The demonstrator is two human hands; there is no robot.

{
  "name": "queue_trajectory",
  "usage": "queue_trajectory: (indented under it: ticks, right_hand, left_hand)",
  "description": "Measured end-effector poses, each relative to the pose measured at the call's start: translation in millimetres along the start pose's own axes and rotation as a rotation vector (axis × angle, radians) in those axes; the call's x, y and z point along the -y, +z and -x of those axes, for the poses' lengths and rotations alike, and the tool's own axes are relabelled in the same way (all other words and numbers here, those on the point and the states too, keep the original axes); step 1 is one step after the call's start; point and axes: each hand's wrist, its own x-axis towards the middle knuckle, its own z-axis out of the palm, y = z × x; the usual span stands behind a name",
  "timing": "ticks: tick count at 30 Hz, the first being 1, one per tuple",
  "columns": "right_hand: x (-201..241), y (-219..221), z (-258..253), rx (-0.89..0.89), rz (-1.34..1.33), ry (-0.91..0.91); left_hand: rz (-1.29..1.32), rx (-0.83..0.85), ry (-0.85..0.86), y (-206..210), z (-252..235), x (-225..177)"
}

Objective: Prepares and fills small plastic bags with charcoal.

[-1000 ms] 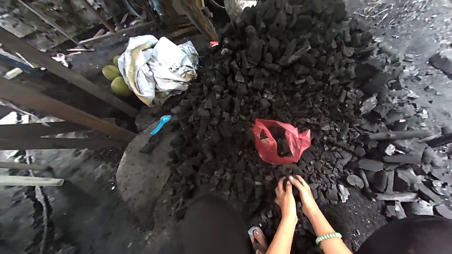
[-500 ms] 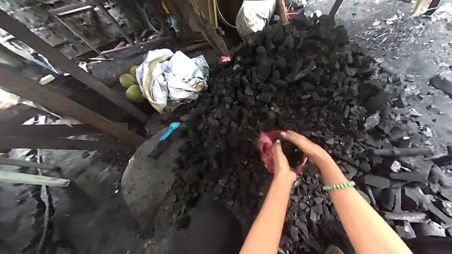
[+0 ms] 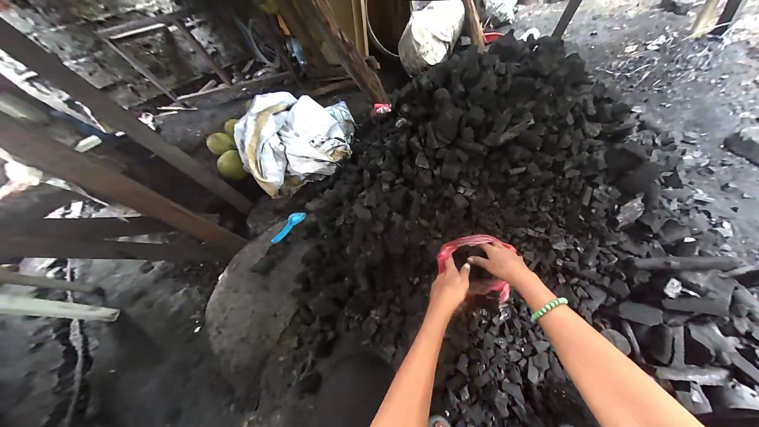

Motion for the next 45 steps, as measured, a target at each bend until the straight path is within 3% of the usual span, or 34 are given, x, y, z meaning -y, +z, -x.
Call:
queue_trajectory:
  ticks: [3, 8, 13, 16, 18, 20, 23, 25, 28, 35, 40, 43, 45]
  right_hand:
    - [16.0, 5.3, 4.5, -0.038, 0.074, -0.008]
    - [38.5, 11.5, 14.6, -0.030, 0.258, -0.122]
    - [23.5, -17.7, 17.2, -0.058, 0.235, -0.114]
    - [-2.4, -43.3, 36.0, -0.270, -0.109, -0.254]
    - [-23.1, -37.6, 57.8, -0.446, -0.407, -0.159]
    - [-43.7, -13.9, 83.3, -0.431, -0.492, 0.028]
    - [-89.5, 56.1, 73.9, -0.175, -0.375, 0.199]
    - [-87.6, 95.2, 71.2, -0.048, -0.287, 0.288]
    - [-64.2, 126.2, 74.8, -0.056, -0.208, 0.310]
    - [-68.3, 159.0, 107.9, 0.087, -0.060, 0.282]
    - [-72.9, 170.1, 116.3, 0.147, -0.054, 0.322]
    - [-97.5, 164.7, 114.8, 0.021, -0.274, 0.342]
    - [-109.3, 151.7, 118.0, -0.189, -0.631, 0.318]
  left_hand:
    - [-0.503, -0.126, 0.044, -13.9, 24.5, -4.6]
    - [-0.600, -0.283, 0.241, -21.6, 35.7, 1.0]
    - [-0.458, -0.287, 0.278, -31.9, 37.2, 2.5]
    - [-0.387, -0.230, 0.280, -40.0, 28.4, -2.1]
    - [-0.325, -0.233, 0.317, -44.9, 27.9, -8.1]
    - [-0.142, -0.230, 0.336, -51.3, 27.5, -16.4]
    - [0.343, -0.124, 0.359, -57.1, 24.9, -25.6]
    - [0.670, -0.019, 0.346, -61.1, 31.3, -29.3]
    - [0.930, 0.074, 0.305, -68.3, 40.1, -29.8]
    - [0.822, 0.121, 0.304, -65.7, 57.0, -14.3]
    - [0.786, 0.118, 0.352, -60.4, 72.7, -27.4]
    - [0.770, 0.159, 0.427, -65.6, 84.2, -36.7]
    - [0.753, 0.161, 0.436, -68.1, 88.0, -34.6]
